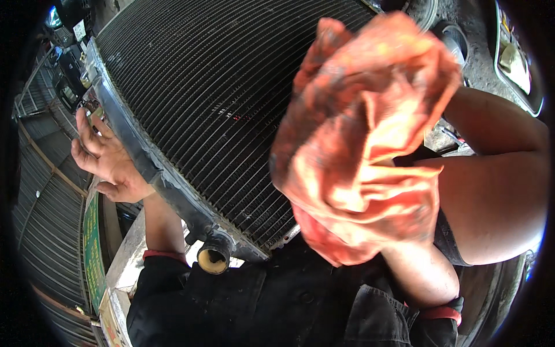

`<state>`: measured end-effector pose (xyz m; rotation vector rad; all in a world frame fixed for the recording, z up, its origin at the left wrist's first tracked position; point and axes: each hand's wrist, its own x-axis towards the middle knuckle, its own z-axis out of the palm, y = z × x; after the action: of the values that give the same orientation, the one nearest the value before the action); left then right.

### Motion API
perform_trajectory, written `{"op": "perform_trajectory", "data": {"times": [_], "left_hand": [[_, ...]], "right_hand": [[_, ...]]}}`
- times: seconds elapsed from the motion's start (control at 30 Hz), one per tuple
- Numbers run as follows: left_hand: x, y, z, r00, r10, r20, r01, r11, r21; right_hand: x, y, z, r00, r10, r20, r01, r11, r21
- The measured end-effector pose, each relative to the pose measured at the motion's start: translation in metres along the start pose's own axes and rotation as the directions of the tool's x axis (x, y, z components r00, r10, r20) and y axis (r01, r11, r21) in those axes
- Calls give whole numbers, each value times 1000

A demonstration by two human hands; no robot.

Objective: Repairing a car radiator by applying sealant and wiping it down in a service bay.

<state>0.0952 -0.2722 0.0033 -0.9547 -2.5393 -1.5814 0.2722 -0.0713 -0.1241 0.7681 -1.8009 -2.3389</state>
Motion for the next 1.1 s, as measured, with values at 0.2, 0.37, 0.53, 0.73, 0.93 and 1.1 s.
{"op": "perform_trajectory", "data": {"times": [0.2, 0.37, 0.53, 0.73, 0.93, 1.1], "left_hand": [[-3, -4, 17, 998, 24, -64, -24, 1000, -5], [5, 1, 16, 991, 129, -35, -116, 957, 265], [5, -5, 26, 980, 155, -122, -127, 969, 212], [-3, 0, 23, 983, 113, -143, -83, 976, 203], [-12, -6, 17, 985, 110, -132, -79, 972, 220], [-20, -11, 16, 990, 106, -89, -86, 975, 205]], "right_hand": [[52, 53, 32, 992, 74, 100, 53, 483, -874], [48, 92, 45, 986, 168, -19, 155, -943, -296], [43, 92, 61, 979, 92, -181, 82, -995, -61], [39, 102, 86, 769, -151, -622, -277, -955, -111], [6, -6, 18, 751, 651, 110, 391, -304, -869], [-5, -74, 9, 845, 533, 52, 182, -194, -964]]}}
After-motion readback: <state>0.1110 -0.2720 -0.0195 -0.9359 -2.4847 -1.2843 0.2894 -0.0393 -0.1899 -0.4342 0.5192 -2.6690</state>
